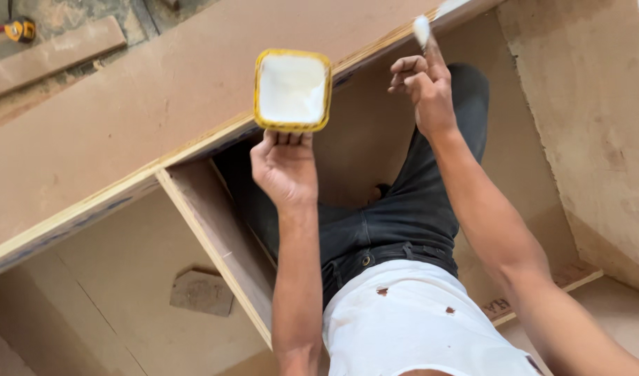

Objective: The person applies glue from a container to the edges of wooden boards using their fingers and a small wooden scraper.

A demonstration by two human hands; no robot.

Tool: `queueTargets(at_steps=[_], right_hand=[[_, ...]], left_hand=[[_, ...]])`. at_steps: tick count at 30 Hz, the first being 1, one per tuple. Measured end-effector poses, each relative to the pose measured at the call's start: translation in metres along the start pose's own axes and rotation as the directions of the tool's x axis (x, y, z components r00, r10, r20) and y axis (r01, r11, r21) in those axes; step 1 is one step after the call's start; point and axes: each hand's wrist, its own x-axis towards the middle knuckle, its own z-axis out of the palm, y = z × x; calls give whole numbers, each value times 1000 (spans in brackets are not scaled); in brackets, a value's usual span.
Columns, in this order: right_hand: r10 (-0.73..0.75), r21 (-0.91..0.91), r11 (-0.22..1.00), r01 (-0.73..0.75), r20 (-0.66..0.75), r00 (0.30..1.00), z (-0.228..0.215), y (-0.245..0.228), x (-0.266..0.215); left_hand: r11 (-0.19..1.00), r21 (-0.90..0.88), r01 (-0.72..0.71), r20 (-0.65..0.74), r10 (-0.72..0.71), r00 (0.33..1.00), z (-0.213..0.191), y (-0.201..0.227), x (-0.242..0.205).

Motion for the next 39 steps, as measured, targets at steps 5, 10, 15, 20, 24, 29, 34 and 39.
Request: queueTargets(at_steps=[5,10,15,20,24,29,34,39], right_hand=[[-124,-190,977,102,-111,986,-52,60,39],[-323,-647,732,213,-55,945,-42,86,48],[-184,-925,377,-43,-120,975,-12,84,37],[-266,-994,-103,-28,0,964,3,87,38],[31,-946,-292,-140,-155,987,19,80,54],[328,-814,-578,58,-166,930,52,48,57],[424,-467,-828,311,-156,892,85,29,54],[465,-546,-651,527,263,846,74,10,62]], left_hand=[[1000,-22,23,12,-23,1000,-10,11,-4],[999,-33,7,11,-6,1000,-9,17,-6],[999,-32,-10,-83,7,997,-5,26,-6],[996,-77,43,33,-40,999,-14,34,-4],[994,-81,71,40,-68,997,-26,40,-6],[994,-79,76,25,-74,997,-29,45,-15],[998,-58,40,23,-38,999,-21,52,-22],[997,-77,4,26,-2,1000,-17,50,-28]])
